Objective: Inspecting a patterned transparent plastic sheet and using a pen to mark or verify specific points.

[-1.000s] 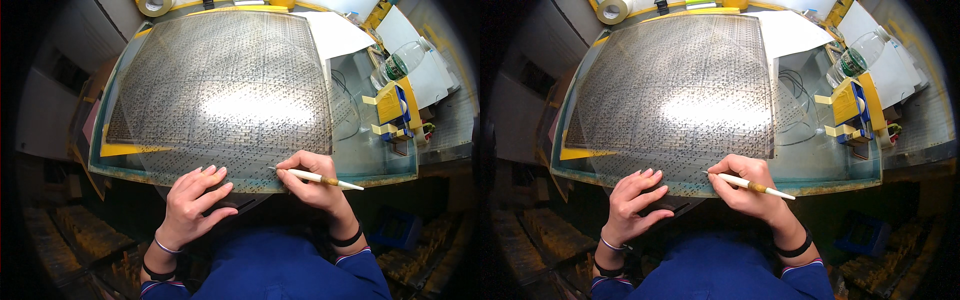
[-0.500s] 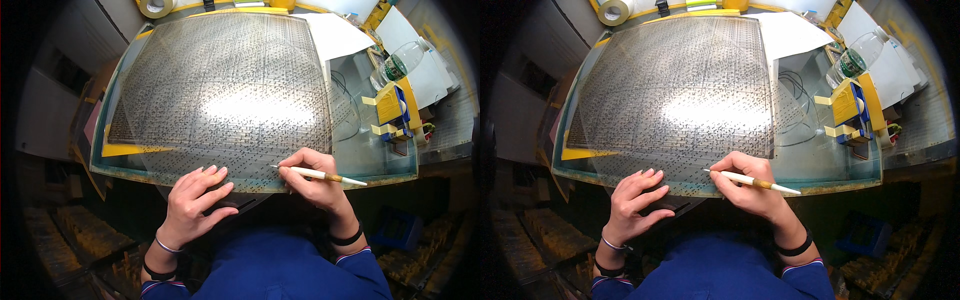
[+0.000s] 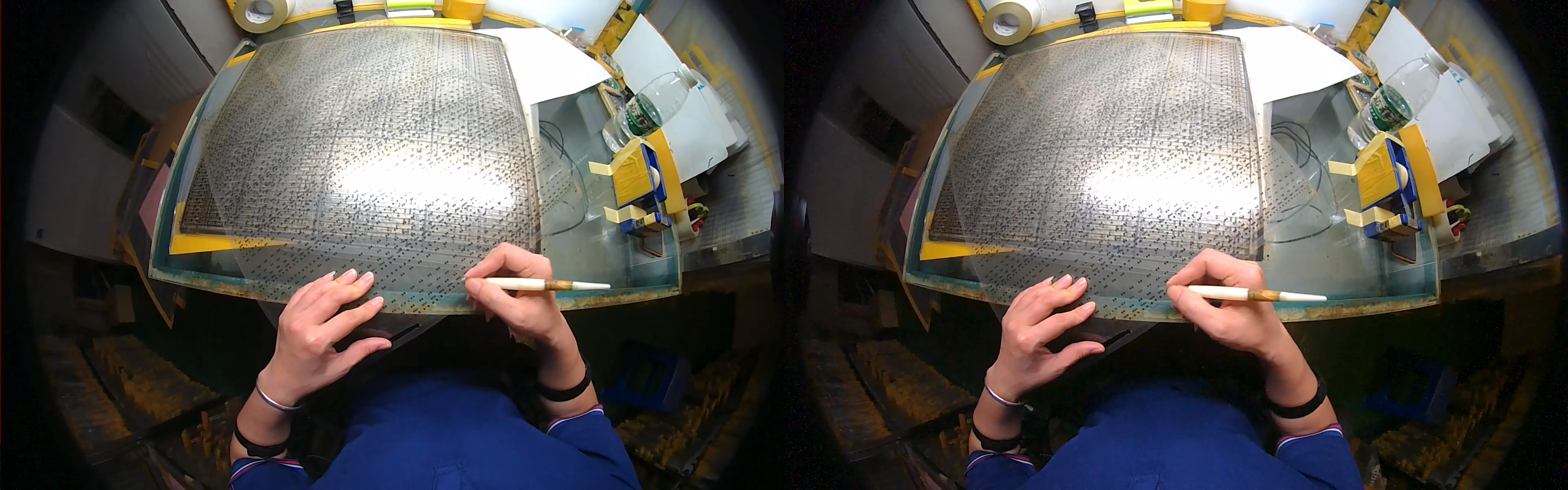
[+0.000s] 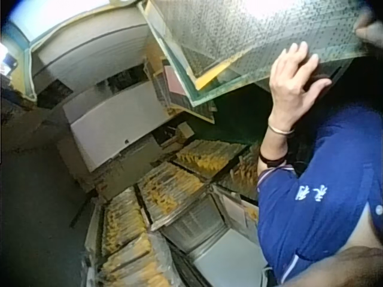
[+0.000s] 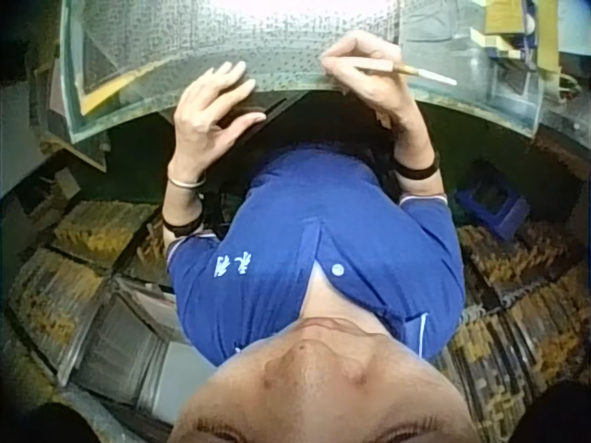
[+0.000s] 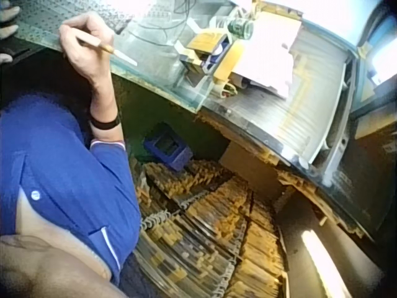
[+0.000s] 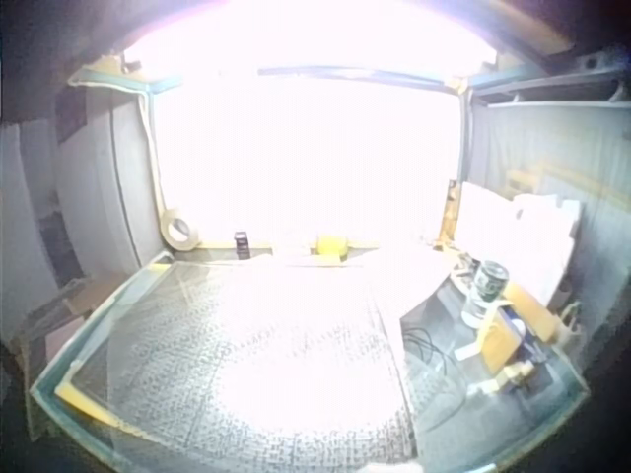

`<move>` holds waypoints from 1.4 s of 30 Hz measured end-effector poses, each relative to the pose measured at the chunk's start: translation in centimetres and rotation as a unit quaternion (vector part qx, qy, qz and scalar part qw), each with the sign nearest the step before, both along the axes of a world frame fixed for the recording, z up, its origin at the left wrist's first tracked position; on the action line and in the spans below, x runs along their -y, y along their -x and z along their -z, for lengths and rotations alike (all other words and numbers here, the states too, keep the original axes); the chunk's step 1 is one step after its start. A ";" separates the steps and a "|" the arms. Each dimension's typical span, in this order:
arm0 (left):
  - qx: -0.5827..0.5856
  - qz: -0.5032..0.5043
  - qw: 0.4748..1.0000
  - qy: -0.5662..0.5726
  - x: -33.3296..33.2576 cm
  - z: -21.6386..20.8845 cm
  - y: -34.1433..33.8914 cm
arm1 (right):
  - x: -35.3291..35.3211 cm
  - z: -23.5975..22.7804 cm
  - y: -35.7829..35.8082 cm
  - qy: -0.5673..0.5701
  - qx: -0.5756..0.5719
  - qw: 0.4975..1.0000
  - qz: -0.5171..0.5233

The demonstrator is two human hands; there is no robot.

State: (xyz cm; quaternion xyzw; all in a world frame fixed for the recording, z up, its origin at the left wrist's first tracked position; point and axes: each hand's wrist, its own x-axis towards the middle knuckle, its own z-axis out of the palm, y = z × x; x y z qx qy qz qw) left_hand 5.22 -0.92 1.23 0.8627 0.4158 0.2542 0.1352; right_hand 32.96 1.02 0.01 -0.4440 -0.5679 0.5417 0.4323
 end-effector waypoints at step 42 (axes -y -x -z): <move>0.403 -0.074 0.744 0.528 6.9 5.0 0.7 | -0.8 0.0 4.5 -0.336 0.271 0.895 -0.118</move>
